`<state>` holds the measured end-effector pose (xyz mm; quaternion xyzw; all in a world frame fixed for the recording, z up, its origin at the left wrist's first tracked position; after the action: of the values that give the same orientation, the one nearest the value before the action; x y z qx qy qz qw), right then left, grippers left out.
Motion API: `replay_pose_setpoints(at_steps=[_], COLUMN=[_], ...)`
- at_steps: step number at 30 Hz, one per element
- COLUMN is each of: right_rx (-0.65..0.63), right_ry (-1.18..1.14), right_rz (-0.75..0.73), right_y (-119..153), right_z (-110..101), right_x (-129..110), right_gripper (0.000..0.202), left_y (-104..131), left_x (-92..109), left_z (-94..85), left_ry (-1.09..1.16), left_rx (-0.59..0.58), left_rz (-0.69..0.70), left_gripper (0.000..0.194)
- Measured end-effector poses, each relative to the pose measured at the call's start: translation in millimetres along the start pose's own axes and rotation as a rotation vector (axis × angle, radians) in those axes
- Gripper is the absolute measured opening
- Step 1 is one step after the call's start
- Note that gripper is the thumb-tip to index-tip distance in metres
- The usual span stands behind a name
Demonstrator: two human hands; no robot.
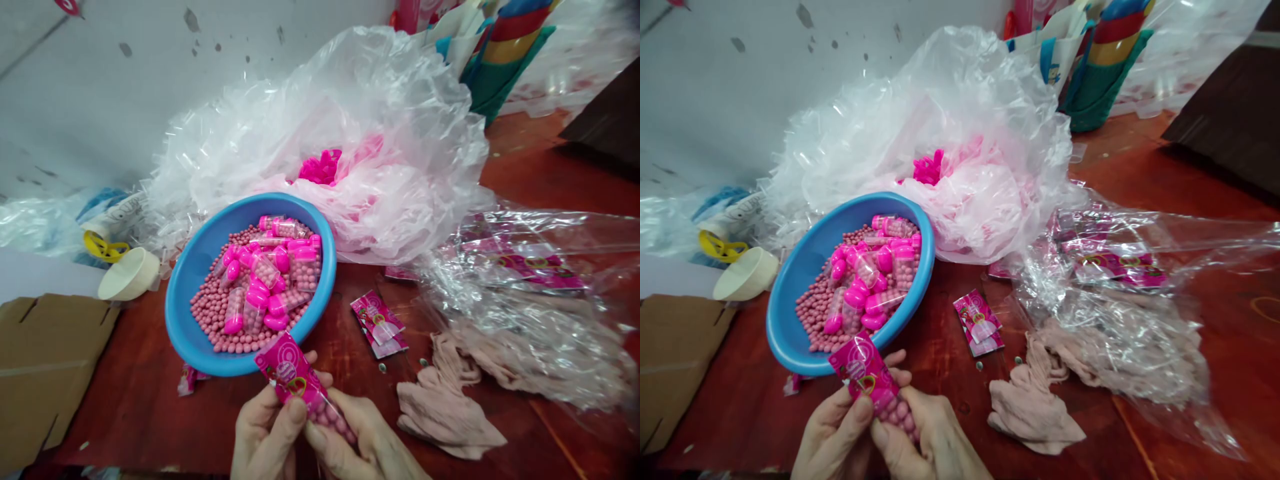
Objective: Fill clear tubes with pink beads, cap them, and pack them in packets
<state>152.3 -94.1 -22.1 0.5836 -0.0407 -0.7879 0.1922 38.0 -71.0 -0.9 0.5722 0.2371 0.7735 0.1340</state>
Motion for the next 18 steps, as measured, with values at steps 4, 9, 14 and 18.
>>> replay_pose_setpoints(at_steps=[4,9,14,18], right_rx=[0.091,0.245,0.226,0.029], right_ry=[0.106,0.266,0.393,0.291], right_rz=[-0.008,-0.072,-0.155,-0.130], right_y=[-2,2,1,-8], right_z=[5,6,7,5], right_x=[26,66,40,12], right_gripper=[0.037,0.037,0.024,0.027], left_y=[1,-1,-7,-10], left_x=[-9,-18,-20,-17], left_z=[1.2,-0.6,-4.3,-6.0], left_ry=[0.007,0.092,0.159,0.067], left_rx=[-0.008,-0.036,-0.077,-0.110], left_rz=[-0.006,-0.096,-0.116,-0.003], left_gripper=[0.030,0.028,0.030,0.027])
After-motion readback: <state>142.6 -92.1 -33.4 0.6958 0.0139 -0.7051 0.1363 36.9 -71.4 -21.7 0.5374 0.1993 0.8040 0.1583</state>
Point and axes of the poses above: each hand's wrist, its own y-axis away from the middle knuckle, its own z-axis out of the palm, x = y × z, the point moved 1 cm from there along -y, towards the middle knuckle, and after that the axes turned 1 degree about x, right-handed, at the moved point
